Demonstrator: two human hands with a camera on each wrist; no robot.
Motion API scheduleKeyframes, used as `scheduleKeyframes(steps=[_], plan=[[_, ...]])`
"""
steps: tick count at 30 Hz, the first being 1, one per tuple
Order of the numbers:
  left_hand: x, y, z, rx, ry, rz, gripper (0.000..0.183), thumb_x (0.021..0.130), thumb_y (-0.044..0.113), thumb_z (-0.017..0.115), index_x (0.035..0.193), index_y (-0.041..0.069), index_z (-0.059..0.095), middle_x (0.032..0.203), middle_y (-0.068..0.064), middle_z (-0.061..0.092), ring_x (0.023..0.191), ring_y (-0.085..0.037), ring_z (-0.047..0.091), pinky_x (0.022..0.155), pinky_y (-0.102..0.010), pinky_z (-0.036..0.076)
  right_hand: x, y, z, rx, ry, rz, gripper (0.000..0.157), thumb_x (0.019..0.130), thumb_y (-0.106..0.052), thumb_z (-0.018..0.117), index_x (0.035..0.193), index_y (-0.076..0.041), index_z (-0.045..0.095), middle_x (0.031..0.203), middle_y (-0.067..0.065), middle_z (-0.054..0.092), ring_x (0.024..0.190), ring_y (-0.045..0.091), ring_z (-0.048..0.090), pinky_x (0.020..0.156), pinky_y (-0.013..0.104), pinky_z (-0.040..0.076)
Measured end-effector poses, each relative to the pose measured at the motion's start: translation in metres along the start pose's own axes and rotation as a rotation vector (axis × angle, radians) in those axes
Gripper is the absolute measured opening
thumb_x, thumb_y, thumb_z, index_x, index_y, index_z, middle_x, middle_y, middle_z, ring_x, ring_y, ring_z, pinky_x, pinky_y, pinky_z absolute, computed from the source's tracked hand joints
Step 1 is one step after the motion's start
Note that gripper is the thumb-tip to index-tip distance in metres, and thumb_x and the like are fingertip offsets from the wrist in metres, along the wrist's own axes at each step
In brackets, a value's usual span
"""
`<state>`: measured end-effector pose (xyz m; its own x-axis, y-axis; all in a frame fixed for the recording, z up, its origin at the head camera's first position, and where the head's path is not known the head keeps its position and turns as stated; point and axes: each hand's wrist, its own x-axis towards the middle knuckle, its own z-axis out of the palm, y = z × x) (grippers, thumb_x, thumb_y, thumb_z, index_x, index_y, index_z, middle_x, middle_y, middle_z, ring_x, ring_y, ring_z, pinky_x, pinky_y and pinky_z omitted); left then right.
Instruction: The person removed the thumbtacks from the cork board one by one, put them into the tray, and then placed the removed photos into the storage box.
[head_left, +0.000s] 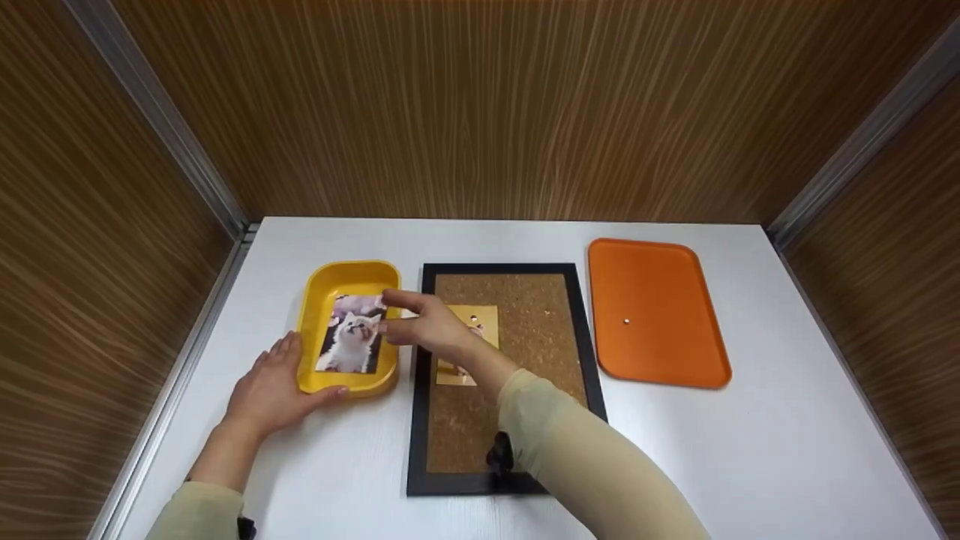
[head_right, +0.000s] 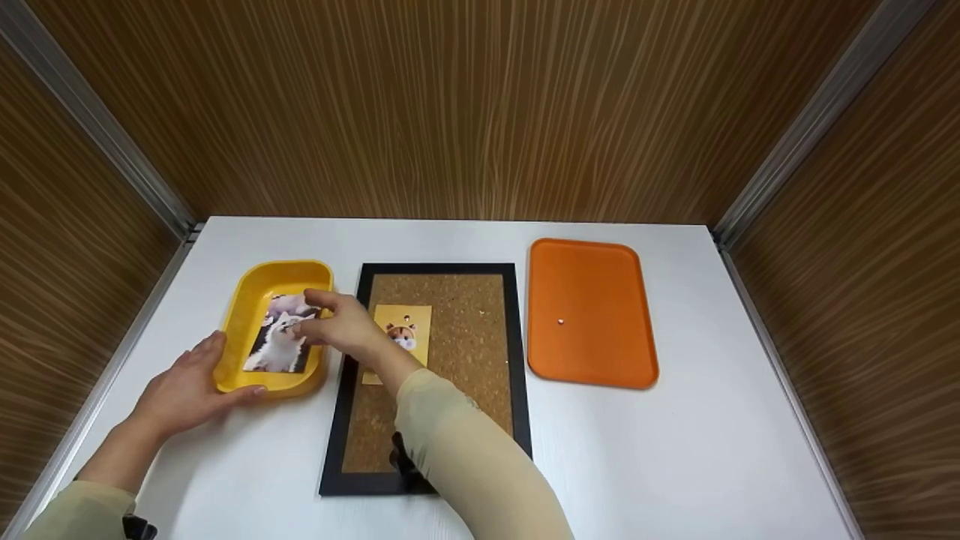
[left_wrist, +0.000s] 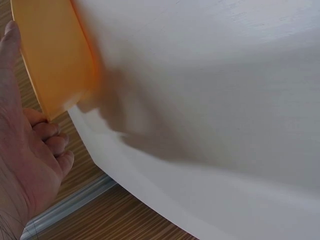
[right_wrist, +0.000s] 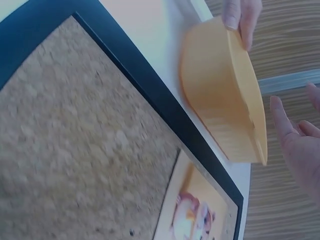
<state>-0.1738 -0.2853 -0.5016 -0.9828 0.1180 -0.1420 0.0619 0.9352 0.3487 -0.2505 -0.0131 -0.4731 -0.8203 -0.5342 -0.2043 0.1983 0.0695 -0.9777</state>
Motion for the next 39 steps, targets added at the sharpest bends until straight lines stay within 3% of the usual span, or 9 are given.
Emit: scheduleKeyframes(steps=[5, 11, 18, 24, 32, 39], plan=[[0.001, 0.000, -0.001, -0.004, -0.011, -0.016, 0.128, 0.071, 0.083, 0.057, 0.151, -0.008, 0.016, 0.155, -0.029, 0.021, 0.139, -0.050, 0.023, 0.110, -0.064, 0.021, -0.001, -0.005, -0.014, 0.048, 0.017, -0.046, 0.066, 0.088, -0.017, 0.072, 0.147, -0.013, 0.043, 0.144, 0.002, 0.048, 0.115, 0.020, 0.061, 0.089, 0.033, 0.054], [0.003, -0.001, -0.003, -0.011, -0.019, -0.031, 0.128, 0.070, 0.081, 0.059, 0.151, -0.008, 0.016, 0.156, -0.029, 0.018, 0.139, -0.050, 0.021, 0.111, -0.064, 0.018, -0.006, -0.012, -0.033, 0.009, 0.059, -0.075, 0.064, 0.089, -0.019, 0.072, 0.147, -0.013, 0.044, 0.145, 0.009, 0.047, 0.113, 0.019, 0.061, 0.088, 0.033, 0.055], [0.002, -0.002, -0.006, 0.006, 0.001, -0.012, 0.129, 0.070, 0.081, 0.060, 0.150, -0.011, 0.016, 0.155, -0.031, 0.019, 0.141, -0.048, 0.021, 0.114, -0.060, 0.015, -0.011, -0.016, -0.052, 0.010, 0.063, -0.085, 0.066, 0.090, -0.017, 0.070, 0.148, -0.010, 0.040, 0.145, 0.012, 0.046, 0.115, 0.029, 0.061, 0.090, 0.035, 0.054], [0.003, 0.004, -0.010, 0.027, 0.048, 0.020, 0.126, 0.072, 0.080, 0.059, 0.150, -0.011, 0.019, 0.154, -0.031, 0.023, 0.141, -0.046, 0.023, 0.116, -0.056, 0.014, -0.014, -0.019, -0.066, -0.005, 0.087, -0.092, 0.064, 0.090, -0.016, 0.071, 0.147, -0.011, 0.043, 0.139, 0.007, 0.052, 0.116, 0.026, 0.060, 0.091, 0.036, 0.053], [0.011, 0.032, -0.014, 0.067, 0.178, 0.132, 0.110, 0.079, 0.072, 0.061, 0.149, -0.007, 0.029, 0.152, -0.026, 0.031, 0.142, -0.040, 0.027, 0.117, -0.051, 0.015, -0.017, -0.022, -0.084, 0.012, 0.112, -0.162, 0.057, 0.091, -0.016, 0.069, 0.143, -0.012, 0.047, 0.132, 0.010, 0.057, 0.119, 0.030, 0.058, 0.094, 0.044, 0.051], [0.016, 0.076, -0.010, 0.133, 0.264, 0.280, 0.099, 0.083, 0.066, 0.060, 0.148, -0.003, 0.033, 0.153, -0.020, 0.033, 0.142, -0.035, 0.029, 0.117, -0.047, 0.019, -0.027, -0.023, -0.104, -0.005, 0.132, -0.195, 0.056, 0.093, -0.011, 0.066, 0.145, -0.008, 0.044, 0.132, 0.020, 0.055, 0.121, 0.041, 0.053, 0.093, 0.045, 0.052]])
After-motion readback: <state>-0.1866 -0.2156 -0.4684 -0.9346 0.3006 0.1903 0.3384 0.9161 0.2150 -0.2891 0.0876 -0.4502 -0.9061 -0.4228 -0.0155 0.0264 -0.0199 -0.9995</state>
